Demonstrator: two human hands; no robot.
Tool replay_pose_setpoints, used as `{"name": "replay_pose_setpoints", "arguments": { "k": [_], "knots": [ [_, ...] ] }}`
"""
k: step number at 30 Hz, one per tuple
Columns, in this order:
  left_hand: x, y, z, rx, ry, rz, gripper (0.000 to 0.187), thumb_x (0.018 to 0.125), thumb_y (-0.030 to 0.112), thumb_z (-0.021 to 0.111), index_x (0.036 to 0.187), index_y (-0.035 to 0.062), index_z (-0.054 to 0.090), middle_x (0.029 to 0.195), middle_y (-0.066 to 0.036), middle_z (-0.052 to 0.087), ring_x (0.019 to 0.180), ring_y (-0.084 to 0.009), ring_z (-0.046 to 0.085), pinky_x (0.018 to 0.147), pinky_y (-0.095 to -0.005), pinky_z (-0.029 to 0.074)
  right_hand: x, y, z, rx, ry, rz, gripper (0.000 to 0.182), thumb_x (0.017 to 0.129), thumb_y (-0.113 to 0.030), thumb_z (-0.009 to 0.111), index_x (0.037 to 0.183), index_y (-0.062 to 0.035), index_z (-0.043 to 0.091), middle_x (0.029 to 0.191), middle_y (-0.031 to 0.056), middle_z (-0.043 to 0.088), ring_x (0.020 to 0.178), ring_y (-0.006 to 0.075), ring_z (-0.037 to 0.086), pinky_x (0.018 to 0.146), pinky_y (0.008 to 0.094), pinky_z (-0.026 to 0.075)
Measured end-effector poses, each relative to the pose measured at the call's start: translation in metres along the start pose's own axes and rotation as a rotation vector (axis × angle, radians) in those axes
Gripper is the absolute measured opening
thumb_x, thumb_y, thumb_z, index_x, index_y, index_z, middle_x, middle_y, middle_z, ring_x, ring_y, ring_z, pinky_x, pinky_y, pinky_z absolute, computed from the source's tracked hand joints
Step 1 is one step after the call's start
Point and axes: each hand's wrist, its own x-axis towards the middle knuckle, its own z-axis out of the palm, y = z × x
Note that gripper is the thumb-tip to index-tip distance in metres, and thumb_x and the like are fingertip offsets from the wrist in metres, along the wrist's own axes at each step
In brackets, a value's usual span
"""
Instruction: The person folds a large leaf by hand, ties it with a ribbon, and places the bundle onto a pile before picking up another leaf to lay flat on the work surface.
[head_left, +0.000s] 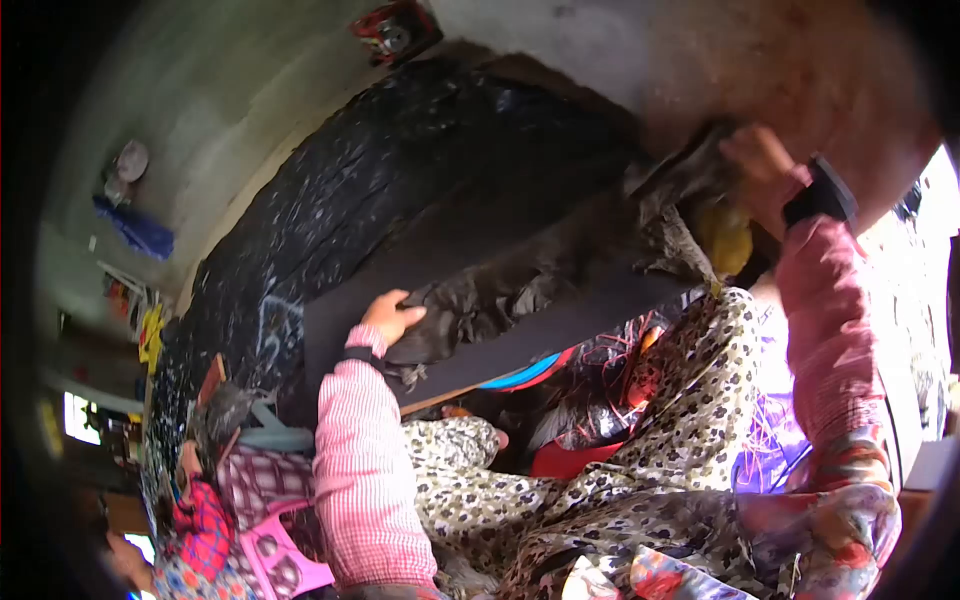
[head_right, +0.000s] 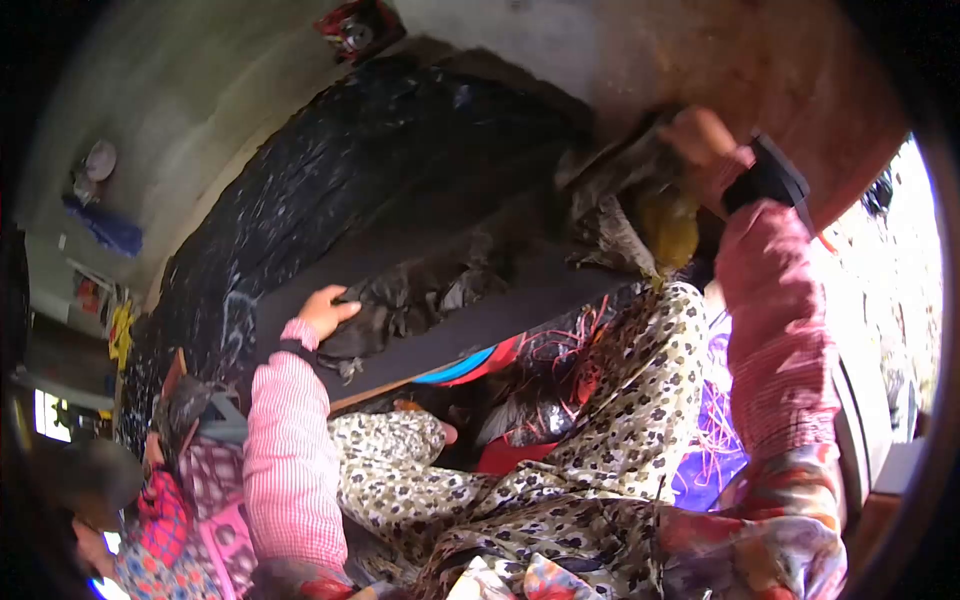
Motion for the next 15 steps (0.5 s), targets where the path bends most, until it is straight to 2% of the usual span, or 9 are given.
{"name": "replay_pose_setpoints", "arguments": {
  "k": [2, 3, 5, 6, 7, 9, 11, 13, 15],
  "knots": [
    [-0.019, 0.014, 0.008, 0.045, 0.101, -0.026, 0.058, 0.075, 0.03, 0.074, 0.12, -0.0028, 0.057, 0.119, -0.022, 0.06, 0.112, -0.0335, 0.057, 0.096, -0.0364, 0.043, -0.018, 0.004, 0.072, 0.14, -0.273, 0.144, 0.021, 0.083, -0.024, 0.062, 0.082, -0.0042, 0.067, 0.076, 0.0189, 0.063, 0.072, 0.0353, 0.061, 0.065, 0.0425, 0.047],
    [-0.02, -0.001, 0.013, -0.094, 0.118, 0.046, 0.052, 0.075, 0.025, 0.075, 0.117, -0.0024, 0.059, 0.112, -0.02, 0.064, 0.105, -0.0303, 0.061, 0.092, -0.0351, 0.046, -0.01, -0.03, 0.054, 0.528, -0.321, 0.645, 0.023, 0.082, -0.024, 0.064, 0.085, -0.0018, 0.068, 0.079, 0.0197, 0.065, 0.073, 0.0359, 0.062, 0.067, 0.0403, 0.048],
    [-0.028, -0.016, 0.015, -0.197, 0.065, -0.033, 0.043, 0.076, 0.017, 0.074, 0.112, -0.0024, 0.061, 0.102, -0.016, 0.068, 0.092, -0.023, 0.066, 0.083, -0.0322, 0.049, -0.016, -0.061, 0.067, 0.63, -0.203, 0.616, 0.023, 0.082, -0.023, 0.064, 0.089, -0.0005, 0.068, 0.081, 0.019, 0.066, 0.075, 0.0342, 0.063, 0.07, 0.038, 0.049],
    [-0.034, -0.019, 0.016, -0.246, 0.058, -0.032, 0.034, 0.077, 0.012, 0.073, 0.106, -0.0023, 0.063, 0.093, -0.012, 0.07, 0.081, -0.0158, 0.065, 0.075, -0.0289, 0.05, -0.018, -0.076, 0.071, 0.727, -0.183, 0.718, 0.024, 0.082, -0.022, 0.064, 0.089, 0.0003, 0.067, 0.08, 0.0192, 0.065, 0.075, 0.0333, 0.064, 0.07, 0.0378, 0.05],
    [-0.039, -0.015, 0.015, -0.183, 0.079, -0.089, 0.026, 0.079, 0.01, 0.071, 0.101, -0.0022, 0.064, 0.089, -0.011, 0.07, 0.078, -0.0144, 0.065, 0.072, -0.0281, 0.049, -0.019, -0.087, 0.069, 0.812, -0.157, 0.823, 0.024, 0.082, -0.021, 0.064, 0.089, 0.0011, 0.067, 0.079, 0.0194, 0.065, 0.075, 0.0325, 0.064, 0.07, 0.0375, 0.05],
    [-0.041, -0.013, 0.016, -0.064, 0.11, -0.085, 0.021, 0.08, 0.01, 0.07, 0.096, -0.0022, 0.065, 0.084, -0.01, 0.07, 0.075, -0.0138, 0.064, 0.069, -0.0284, 0.049, -0.032, -0.093, 0.078, 0.843, -0.165, 0.857, 0.026, 0.083, -0.021, 0.064, 0.094, 0.0024, 0.067, 0.082, 0.0193, 0.066, 0.077, 0.0286, 0.066, 0.072, 0.0369, 0.051],
    [-0.037, -0.018, 0.019, -0.129, 0.146, -0.054, 0.015, 0.081, 0.009, 0.069, 0.091, -0.0024, 0.065, 0.078, -0.008, 0.067, 0.072, -0.0121, 0.061, 0.067, -0.0281, 0.049, -0.036, -0.098, 0.071, 0.877, -0.201, 0.935, 0.028, 0.083, -0.022, 0.064, 0.098, 0.0021, 0.067, 0.082, 0.0176, 0.067, 0.078, 0.0275, 0.067, 0.074, 0.0356, 0.051],
    [-0.036, -0.032, 0.019, -0.371, 0.161, -0.006, 0.01, 0.084, 0.005, 0.065, 0.091, -0.0015, 0.063, 0.078, -0.001, 0.064, 0.072, -0.0073, 0.057, 0.066, -0.0232, 0.045, -0.041, -0.098, 0.072, 0.857, -0.201, 0.955, 0.028, 0.083, -0.021, 0.064, 0.099, 0.002, 0.067, 0.084, 0.0171, 0.068, 0.079, 0.0277, 0.066, 0.074, 0.0352, 0.052],
    [-0.049, -0.016, 0.005, -0.624, 0.134, -0.029, 0.008, 0.086, 0.004, 0.063, 0.093, 0.0008, 0.062, 0.08, 0.001, 0.063, 0.073, -0.0057, 0.055, 0.067, -0.0212, 0.043, -0.04, -0.101, 0.07, 0.896, -0.114, 0.883, 0.026, 0.085, -0.017, 0.064, 0.101, 0.0029, 0.066, 0.09, 0.0125, 0.066, 0.081, 0.019, 0.065, 0.074, 0.0313, 0.052]
  ]
}}
